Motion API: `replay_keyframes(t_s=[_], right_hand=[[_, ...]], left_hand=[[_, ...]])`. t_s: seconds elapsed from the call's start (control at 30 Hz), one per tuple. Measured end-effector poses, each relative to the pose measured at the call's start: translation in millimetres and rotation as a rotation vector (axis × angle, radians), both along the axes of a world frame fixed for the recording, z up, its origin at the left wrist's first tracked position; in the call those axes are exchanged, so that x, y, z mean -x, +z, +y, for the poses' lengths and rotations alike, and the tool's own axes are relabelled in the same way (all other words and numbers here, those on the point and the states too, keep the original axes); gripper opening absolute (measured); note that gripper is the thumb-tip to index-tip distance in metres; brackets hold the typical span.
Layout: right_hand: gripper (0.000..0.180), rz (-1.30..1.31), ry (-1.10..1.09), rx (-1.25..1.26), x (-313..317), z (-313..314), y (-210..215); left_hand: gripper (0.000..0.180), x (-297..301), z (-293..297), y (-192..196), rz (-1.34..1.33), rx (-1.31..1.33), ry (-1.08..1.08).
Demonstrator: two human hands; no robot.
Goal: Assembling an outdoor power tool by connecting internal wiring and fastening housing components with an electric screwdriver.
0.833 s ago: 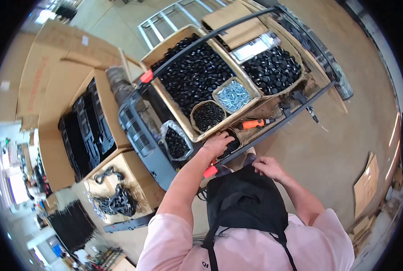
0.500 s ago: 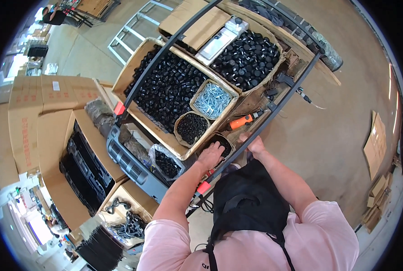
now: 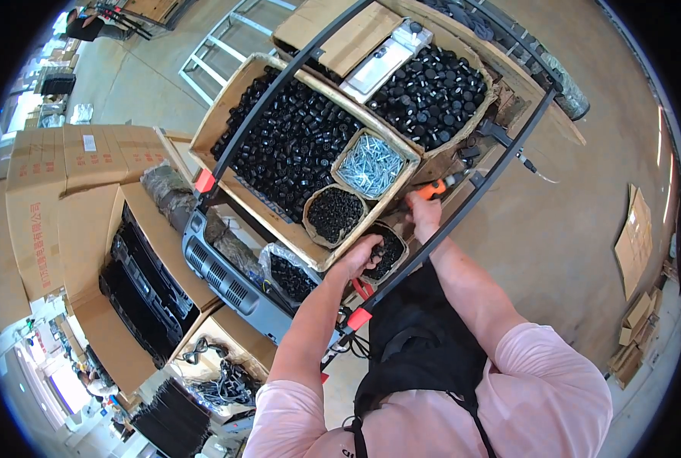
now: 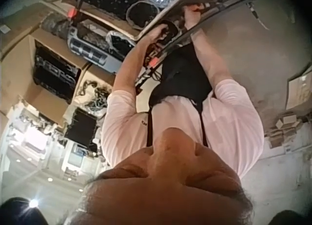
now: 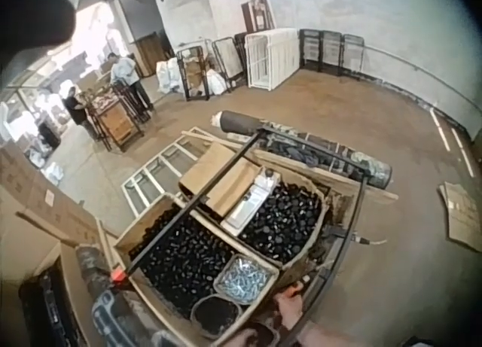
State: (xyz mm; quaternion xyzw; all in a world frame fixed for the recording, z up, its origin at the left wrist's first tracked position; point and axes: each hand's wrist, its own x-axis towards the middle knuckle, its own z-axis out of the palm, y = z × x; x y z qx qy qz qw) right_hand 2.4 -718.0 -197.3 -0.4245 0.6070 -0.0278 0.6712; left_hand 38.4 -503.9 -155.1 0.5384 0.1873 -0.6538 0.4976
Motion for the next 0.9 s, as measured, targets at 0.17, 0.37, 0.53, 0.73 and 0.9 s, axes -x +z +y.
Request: replay_keyframes(t_s=[0.17, 0.37, 0.53, 0.73, 0.9], right_hand=[[0.026, -0.313, -0.043, -0.353, 37.3, -78.4, 6.2], [0.043, -0.511, 0.099, -0.626, 80.6, -106.0, 88.4], [0.061, -0.434, 0.258, -0.467, 151.8, -92.7, 114.4], [0.063, -0.504, 0.530, -0.088, 176.0, -67.5, 201.9], [0.060, -0.720, 0.913, 0.364, 152.7, -81.7, 305.3]], left_hand=[[0.013, -4.6, -6.8, 12.1, 0.125, 0.110, 0.043], [0.021, -4.2, 2.5, 10.9, 0.193, 0.174, 0.113], [0.020, -2.7, -2.0, 25.9, 0.167, 0.190, 0.092], [0.026, 0.7, 9.6, 48.3, 0.084, 0.187, 0.093], [0.026, 6.5, 6.5, 87.5, 0.064, 0.260, 0.193]])
